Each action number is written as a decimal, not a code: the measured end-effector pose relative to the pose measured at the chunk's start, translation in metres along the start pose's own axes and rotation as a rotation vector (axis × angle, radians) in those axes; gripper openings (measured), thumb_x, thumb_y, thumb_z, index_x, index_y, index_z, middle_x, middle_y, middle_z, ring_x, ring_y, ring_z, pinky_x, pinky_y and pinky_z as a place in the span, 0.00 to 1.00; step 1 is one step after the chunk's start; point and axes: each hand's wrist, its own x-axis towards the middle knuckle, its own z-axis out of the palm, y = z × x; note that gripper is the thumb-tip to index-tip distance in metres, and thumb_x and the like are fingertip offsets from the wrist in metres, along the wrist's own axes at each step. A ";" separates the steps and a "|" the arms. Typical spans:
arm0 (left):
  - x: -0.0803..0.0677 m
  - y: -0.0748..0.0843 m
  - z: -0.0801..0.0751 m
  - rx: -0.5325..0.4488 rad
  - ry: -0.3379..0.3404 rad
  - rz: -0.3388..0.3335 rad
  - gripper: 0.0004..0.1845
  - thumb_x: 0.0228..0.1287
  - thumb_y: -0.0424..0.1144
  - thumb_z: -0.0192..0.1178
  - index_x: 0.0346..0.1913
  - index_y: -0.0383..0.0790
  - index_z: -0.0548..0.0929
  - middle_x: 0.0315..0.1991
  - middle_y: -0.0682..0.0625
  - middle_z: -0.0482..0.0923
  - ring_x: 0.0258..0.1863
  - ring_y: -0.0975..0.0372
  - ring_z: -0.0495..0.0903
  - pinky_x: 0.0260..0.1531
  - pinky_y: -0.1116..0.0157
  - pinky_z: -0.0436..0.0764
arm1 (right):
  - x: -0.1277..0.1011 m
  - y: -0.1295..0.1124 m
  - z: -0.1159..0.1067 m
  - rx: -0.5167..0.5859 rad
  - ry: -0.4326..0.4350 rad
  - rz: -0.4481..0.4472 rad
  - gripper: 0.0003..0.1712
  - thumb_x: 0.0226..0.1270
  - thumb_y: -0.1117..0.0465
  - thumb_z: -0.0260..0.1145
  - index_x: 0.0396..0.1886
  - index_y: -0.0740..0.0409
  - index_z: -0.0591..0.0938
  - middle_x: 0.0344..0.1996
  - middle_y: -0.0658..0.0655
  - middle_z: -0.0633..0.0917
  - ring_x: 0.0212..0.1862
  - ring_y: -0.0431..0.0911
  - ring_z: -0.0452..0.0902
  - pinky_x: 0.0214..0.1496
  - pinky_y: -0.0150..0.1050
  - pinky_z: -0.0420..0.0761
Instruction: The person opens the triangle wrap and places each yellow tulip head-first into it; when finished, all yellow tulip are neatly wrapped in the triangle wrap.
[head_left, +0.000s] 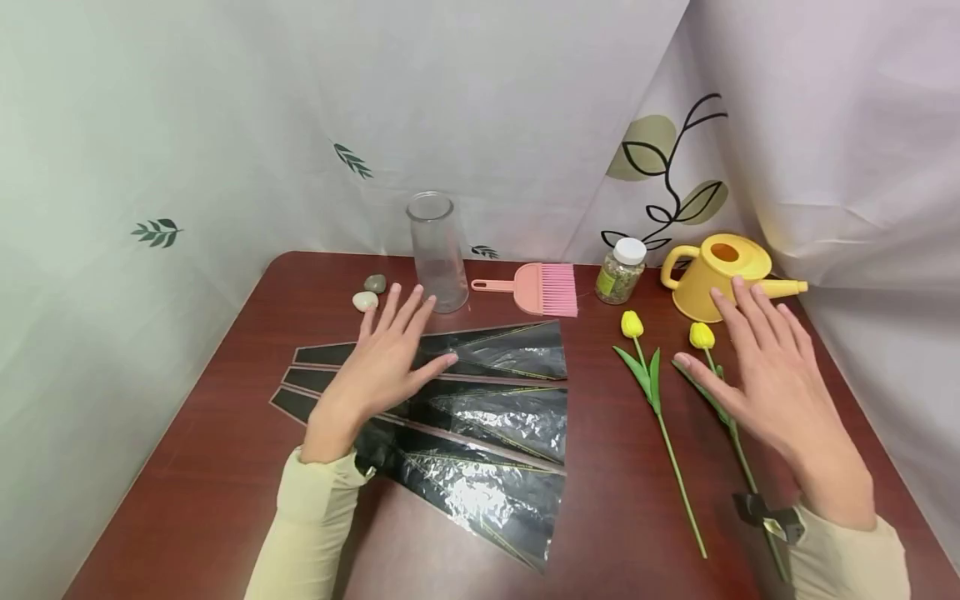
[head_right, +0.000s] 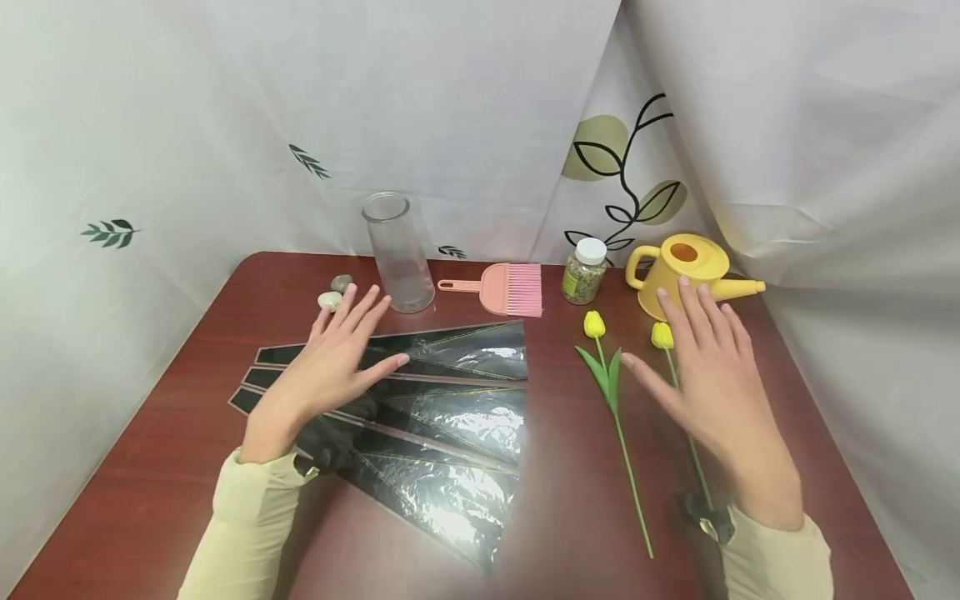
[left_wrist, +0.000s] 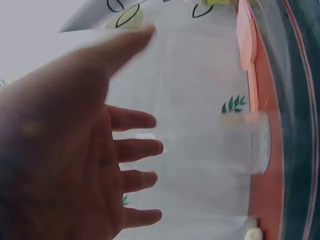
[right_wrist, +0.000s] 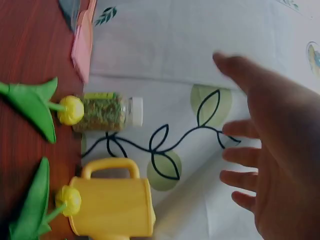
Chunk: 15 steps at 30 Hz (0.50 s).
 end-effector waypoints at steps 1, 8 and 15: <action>0.004 0.003 0.003 0.019 0.000 0.016 0.44 0.67 0.66 0.52 0.76 0.41 0.58 0.77 0.43 0.48 0.76 0.49 0.35 0.69 0.41 0.43 | -0.002 0.000 0.000 0.021 0.014 0.014 0.51 0.61 0.43 0.70 0.77 0.55 0.58 0.77 0.55 0.52 0.75 0.56 0.46 0.74 0.52 0.42; 0.055 0.045 0.041 0.058 -0.009 0.180 0.25 0.71 0.52 0.57 0.64 0.41 0.77 0.66 0.43 0.70 0.66 0.49 0.65 0.64 0.48 0.64 | -0.019 -0.009 0.023 0.079 0.019 0.197 0.27 0.62 0.50 0.70 0.58 0.58 0.80 0.53 0.65 0.81 0.51 0.64 0.76 0.43 0.65 0.73; 0.106 0.074 0.084 0.077 -0.004 0.240 0.10 0.66 0.44 0.63 0.46 0.45 0.87 0.44 0.51 0.82 0.45 0.55 0.79 0.43 0.57 0.79 | -0.038 -0.019 0.057 0.116 -0.135 0.354 0.09 0.61 0.51 0.71 0.31 0.50 0.86 0.21 0.46 0.82 0.23 0.45 0.75 0.19 0.43 0.69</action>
